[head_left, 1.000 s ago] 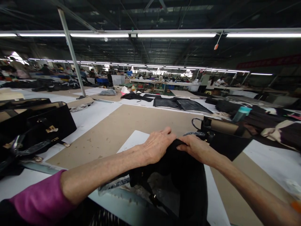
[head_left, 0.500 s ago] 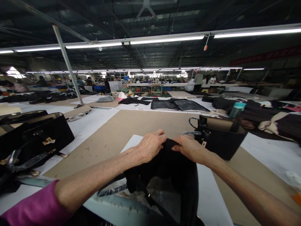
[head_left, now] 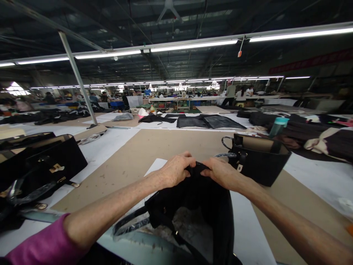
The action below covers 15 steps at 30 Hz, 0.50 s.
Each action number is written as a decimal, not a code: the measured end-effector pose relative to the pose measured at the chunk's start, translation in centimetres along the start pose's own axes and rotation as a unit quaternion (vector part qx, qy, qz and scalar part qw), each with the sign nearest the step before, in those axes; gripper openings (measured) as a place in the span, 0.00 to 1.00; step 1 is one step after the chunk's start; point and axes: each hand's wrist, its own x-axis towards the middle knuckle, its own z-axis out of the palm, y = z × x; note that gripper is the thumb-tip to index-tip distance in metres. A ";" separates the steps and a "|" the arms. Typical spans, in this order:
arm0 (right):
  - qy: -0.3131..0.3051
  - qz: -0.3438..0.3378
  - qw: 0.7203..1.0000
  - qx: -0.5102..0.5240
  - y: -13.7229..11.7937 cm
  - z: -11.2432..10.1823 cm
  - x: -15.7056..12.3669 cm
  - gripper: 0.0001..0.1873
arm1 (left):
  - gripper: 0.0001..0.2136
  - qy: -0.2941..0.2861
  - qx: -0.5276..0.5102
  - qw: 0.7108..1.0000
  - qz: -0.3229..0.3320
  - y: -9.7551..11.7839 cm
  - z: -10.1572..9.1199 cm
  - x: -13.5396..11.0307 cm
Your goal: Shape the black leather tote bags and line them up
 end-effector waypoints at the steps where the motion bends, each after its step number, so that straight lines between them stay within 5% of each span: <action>1: -0.001 0.001 1.000 -0.001 0.0 0.0 0.0 0.06 | 0.08 0.002 -0.001 1.000 0.002 0.0 0.1 0.0; 15: 0.005 -0.006 1.000 0.023 0.3 0.4 0.3 0.07 | 0.06 0.043 0.082 0.996 -0.004 0.5 0.4 0.3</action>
